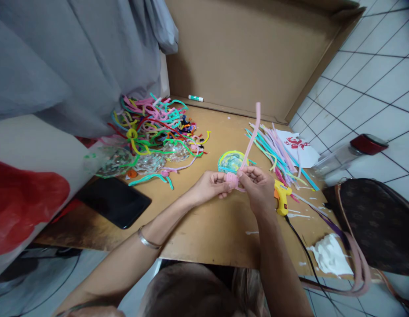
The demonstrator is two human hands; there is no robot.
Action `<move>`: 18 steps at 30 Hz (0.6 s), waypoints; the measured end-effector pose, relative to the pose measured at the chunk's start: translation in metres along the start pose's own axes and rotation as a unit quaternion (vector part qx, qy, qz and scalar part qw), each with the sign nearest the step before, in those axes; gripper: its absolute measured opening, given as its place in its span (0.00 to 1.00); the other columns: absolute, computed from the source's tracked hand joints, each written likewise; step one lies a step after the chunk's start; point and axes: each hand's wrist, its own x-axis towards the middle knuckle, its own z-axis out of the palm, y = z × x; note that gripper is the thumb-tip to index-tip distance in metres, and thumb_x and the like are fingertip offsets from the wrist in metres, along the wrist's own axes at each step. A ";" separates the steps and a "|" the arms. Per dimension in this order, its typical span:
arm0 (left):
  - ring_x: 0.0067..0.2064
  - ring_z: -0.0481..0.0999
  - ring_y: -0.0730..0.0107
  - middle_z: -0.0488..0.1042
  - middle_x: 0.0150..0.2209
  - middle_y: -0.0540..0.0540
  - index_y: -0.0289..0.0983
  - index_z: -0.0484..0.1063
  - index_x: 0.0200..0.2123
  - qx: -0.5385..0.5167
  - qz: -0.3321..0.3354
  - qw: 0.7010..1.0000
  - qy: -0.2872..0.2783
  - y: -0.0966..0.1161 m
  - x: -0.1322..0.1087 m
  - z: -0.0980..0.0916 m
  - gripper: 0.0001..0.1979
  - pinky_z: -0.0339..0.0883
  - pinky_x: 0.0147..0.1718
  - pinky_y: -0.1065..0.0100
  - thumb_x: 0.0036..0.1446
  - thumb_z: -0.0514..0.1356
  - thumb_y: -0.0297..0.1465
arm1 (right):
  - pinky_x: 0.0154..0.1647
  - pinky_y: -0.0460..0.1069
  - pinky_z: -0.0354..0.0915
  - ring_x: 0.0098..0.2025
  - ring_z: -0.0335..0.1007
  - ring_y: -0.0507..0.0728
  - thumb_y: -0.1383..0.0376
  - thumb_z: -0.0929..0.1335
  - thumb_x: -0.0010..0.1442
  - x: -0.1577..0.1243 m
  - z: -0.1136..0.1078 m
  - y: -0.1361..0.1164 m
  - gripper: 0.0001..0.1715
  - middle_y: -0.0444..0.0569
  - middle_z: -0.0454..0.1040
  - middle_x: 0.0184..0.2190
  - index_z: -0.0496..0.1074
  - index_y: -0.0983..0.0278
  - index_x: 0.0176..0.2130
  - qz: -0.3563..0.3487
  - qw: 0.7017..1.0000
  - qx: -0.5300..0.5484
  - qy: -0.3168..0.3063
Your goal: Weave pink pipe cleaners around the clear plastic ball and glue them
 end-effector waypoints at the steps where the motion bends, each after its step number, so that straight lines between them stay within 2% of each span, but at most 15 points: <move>1: 0.21 0.64 0.79 0.68 0.19 0.52 0.32 0.73 0.26 0.002 -0.002 1.000 -0.001 0.000 0.000 0.000 0.19 0.57 0.23 0.74 0.46 0.67 0.44 | 0.23 0.44 0.66 0.20 0.67 0.48 0.61 0.74 0.46 0.000 0.000 0.000 0.09 0.41 0.73 0.20 0.74 0.64 0.27 0.002 1.000 0.003 -0.001; 7: 0.23 0.65 0.78 0.69 0.21 0.51 0.31 0.74 0.27 0.025 -0.006 1.000 0.008 0.002 -0.001 0.000 0.22 0.59 0.23 0.73 0.42 0.69 0.47 | 0.23 0.44 0.68 0.21 0.69 0.49 0.60 0.74 0.46 -0.002 0.000 -0.001 0.10 0.42 0.74 0.20 0.74 0.64 0.27 0.004 1.000 0.008 -0.017; 11: 0.21 0.63 0.79 0.67 0.19 0.52 0.31 0.73 0.25 0.049 0.002 0.999 0.022 0.003 -0.002 0.000 0.22 0.56 0.23 0.74 0.44 0.68 0.47 | 0.23 0.45 0.69 0.21 0.69 0.50 0.60 0.75 0.45 -0.003 0.000 -0.003 0.10 0.42 0.74 0.19 0.74 0.63 0.26 0.005 1.000 0.006 -0.019; 18: 0.22 0.63 0.79 0.68 0.19 0.52 0.32 0.72 0.24 0.071 0.039 0.995 0.054 -0.008 0.000 0.001 0.21 0.54 0.22 0.74 0.46 0.67 0.47 | 0.24 0.45 0.70 0.22 0.71 0.50 0.62 0.76 0.43 -0.003 0.001 -0.002 0.10 0.41 0.75 0.21 0.75 0.63 0.27 0.014 0.999 0.032 -0.020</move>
